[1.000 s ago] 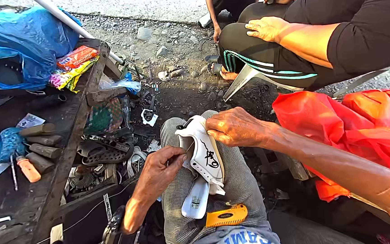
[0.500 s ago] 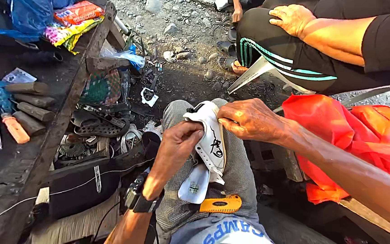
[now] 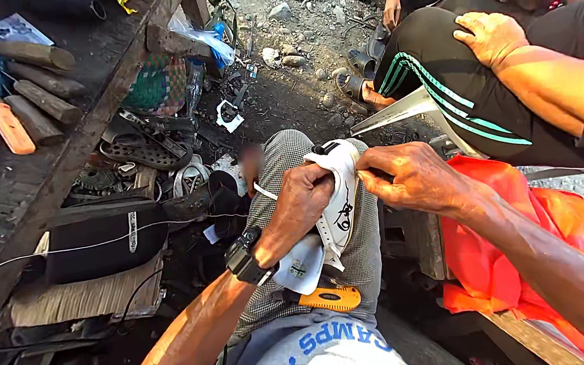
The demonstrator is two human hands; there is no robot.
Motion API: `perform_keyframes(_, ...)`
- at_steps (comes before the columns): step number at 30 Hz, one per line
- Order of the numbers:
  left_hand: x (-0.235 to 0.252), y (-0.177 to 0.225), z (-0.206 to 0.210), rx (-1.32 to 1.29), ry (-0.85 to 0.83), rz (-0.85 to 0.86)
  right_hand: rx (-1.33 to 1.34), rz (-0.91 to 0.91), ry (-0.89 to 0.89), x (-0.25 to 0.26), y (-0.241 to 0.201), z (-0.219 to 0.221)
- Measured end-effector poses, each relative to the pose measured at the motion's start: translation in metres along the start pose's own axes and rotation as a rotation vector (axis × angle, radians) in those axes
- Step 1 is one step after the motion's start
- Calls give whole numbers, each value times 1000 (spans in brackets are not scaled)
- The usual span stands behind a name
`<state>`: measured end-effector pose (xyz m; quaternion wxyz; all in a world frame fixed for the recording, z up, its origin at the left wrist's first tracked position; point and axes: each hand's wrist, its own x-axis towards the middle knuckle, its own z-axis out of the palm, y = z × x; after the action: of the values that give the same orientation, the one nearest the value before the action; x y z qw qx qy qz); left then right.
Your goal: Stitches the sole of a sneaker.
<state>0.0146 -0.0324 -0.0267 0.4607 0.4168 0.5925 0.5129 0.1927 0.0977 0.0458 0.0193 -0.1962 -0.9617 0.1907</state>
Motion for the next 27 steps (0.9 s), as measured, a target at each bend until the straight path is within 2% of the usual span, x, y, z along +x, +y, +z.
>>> perform_keyframes(5,4,-1,-4,-30,-36,-3,31,22,0,2,0,1)
perform_keyframes(10,8,-4,-12,-100,-142,20,3,69,-12,1,-5,-2)
perform_keyframes(15,5,-9,-14,-116,-134,48,-281,7,-38,-1,-18,-3)
perform_keyframes(18,9,-8,-18,-151,-187,23,-391,-63,-71,-4,-15,-1)
perform_keyframes(23,11,-8,-20,-183,-215,9,-376,-104,8,-6,-2,-1)
perform_keyframes(27,10,-7,-19,-210,-210,-12,-367,-61,69,-10,0,3)
